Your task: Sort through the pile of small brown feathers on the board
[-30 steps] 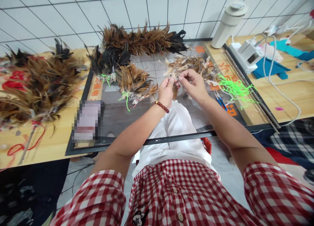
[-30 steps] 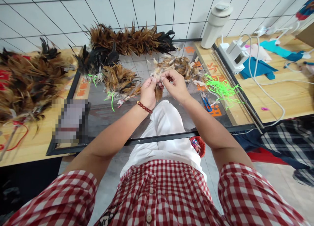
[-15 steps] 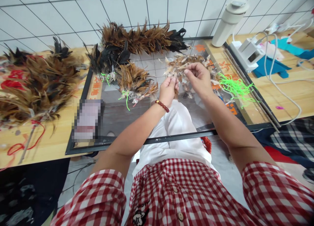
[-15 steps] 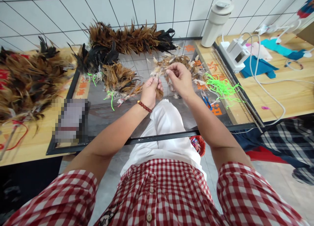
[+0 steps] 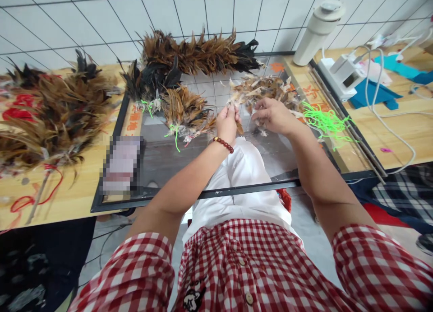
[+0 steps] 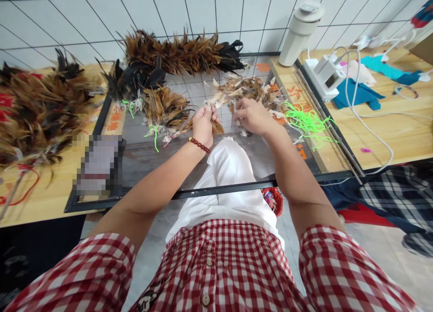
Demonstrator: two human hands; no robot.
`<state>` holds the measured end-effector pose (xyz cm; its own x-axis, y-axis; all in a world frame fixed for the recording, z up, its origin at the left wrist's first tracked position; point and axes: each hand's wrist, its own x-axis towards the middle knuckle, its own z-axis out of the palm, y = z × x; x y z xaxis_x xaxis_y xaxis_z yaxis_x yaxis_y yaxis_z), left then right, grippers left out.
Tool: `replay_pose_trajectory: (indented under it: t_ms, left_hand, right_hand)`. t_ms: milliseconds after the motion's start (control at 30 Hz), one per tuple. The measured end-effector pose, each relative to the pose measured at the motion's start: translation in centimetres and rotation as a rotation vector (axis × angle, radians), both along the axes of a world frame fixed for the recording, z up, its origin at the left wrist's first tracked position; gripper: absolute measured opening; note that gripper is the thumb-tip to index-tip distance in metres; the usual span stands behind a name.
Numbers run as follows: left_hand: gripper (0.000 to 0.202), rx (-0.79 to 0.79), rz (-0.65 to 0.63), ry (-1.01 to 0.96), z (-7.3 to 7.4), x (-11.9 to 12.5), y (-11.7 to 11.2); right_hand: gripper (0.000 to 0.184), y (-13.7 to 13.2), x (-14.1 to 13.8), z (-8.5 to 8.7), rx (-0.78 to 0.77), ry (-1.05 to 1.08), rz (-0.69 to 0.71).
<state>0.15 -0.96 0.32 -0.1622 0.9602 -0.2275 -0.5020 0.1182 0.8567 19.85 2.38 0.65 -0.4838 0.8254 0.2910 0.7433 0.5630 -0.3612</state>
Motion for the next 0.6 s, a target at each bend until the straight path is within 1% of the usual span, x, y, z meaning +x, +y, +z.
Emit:
replay_pose_trajectory:
  t_ms: [67, 100, 167, 233, 333, 400, 500, 600]
  left_hand:
    - [0.039, 0.009, -0.003, -0.004, 0.1, 0.0, 0.0]
    - [0.038, 0.015, -0.009, -0.006, 0.1, 0.0, 0.0]
    - [0.037, 0.024, -0.024, -0.012, 0.3, 0.0, 0.0]
    - [0.036, 0.023, -0.036, -0.022, 0.4, 0.1, 0.0]
    - [0.034, 0.019, -0.043, -0.03, 0.4, 0.2, 0.0]
    - [0.034, 0.04, -0.047, -0.017, 0.2, 0.2, 0.1]
    - [0.035, 0.105, -0.05, 0.028, -0.1, 0.2, 0.2]
    - [0.037, 0.152, -0.064, 0.087, -0.6, 0.1, 0.3]
  right_hand:
    - [0.018, 0.0, 0.0, -0.3, 0.009, -0.044, -0.034]
    - [0.016, 0.1, -0.1, -0.3, 0.017, -0.021, -0.055]
    - [0.012, 0.0, -0.2, 0.0, 0.015, 0.11, -0.081]
    - [0.019, -0.1, -0.7, 0.5, -0.052, 0.299, -0.081]
    - [0.036, -0.6, -1.7, 1.3, -0.258, 0.556, -0.073]
    - [0.042, -1.0, -2.3, 1.7, -0.37, 0.666, -0.067]
    - [0.043, -1.3, -2.9, 2.0, -0.431, 0.742, -0.07]
    - [0.043, -1.4, -3.1, 1.9, -0.404, 0.788, -0.074]
